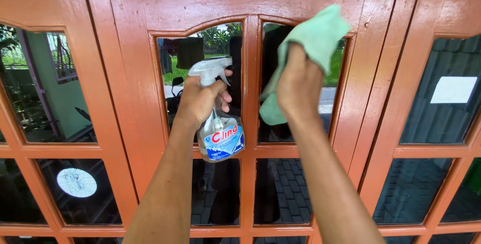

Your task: Cleaning glass panes of a wooden window frame using spray cleaner and a green cloth.

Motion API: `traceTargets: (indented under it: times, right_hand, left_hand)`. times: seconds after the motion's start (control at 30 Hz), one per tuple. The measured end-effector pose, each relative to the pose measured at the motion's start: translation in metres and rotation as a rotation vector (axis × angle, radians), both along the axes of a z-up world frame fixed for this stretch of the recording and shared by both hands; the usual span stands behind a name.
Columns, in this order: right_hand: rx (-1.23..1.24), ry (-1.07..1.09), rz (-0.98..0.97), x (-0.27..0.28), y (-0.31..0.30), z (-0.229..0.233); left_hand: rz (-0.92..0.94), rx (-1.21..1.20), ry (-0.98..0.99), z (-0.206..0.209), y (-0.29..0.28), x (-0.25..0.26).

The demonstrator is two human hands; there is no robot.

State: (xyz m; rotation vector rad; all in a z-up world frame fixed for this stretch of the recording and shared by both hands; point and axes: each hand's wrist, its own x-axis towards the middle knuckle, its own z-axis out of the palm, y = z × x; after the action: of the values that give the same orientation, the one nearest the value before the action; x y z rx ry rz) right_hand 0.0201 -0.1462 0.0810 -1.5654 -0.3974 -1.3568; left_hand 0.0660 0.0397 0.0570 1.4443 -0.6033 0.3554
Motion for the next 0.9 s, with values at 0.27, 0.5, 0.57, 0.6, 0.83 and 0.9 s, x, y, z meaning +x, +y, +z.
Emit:
traceTargets:
  times: [0.27, 0.5, 0.57, 0.6, 0.83, 0.9]
  right_hand:
    - [-0.636, -0.413, -0.659, 0.056, -0.031, 0.028]
    - [-0.883, -0.364, -0.704, 0.076, -0.027, -0.016]
    - [-0.91, -0.38, -0.511, 0.069, -0.03, -0.027]
    - [-0.912, -0.379, -0.505, 0.066, -0.031, -0.036]
    - [-1.051, -0.191, -0.423, 0.033, -0.056, -0.138]
    - [-1.088, -0.144, -0.343, 0.026, -0.072, -0.17]
  left_hand:
    - [0.049, 0.033, 0.007, 0.0, -0.003, -0.004]
    - [0.033, 0.017, -0.023, -0.002, -0.001, 0.007]
    - [0.014, 0.03, -0.055, -0.004, 0.001, 0.011]
    - [0.018, 0.028, -0.051, -0.004, 0.001, 0.012]
    - [0.018, 0.026, -0.053, -0.005, -0.001, 0.01]
    - [0.016, 0.019, -0.068, -0.003, -0.002, 0.01]
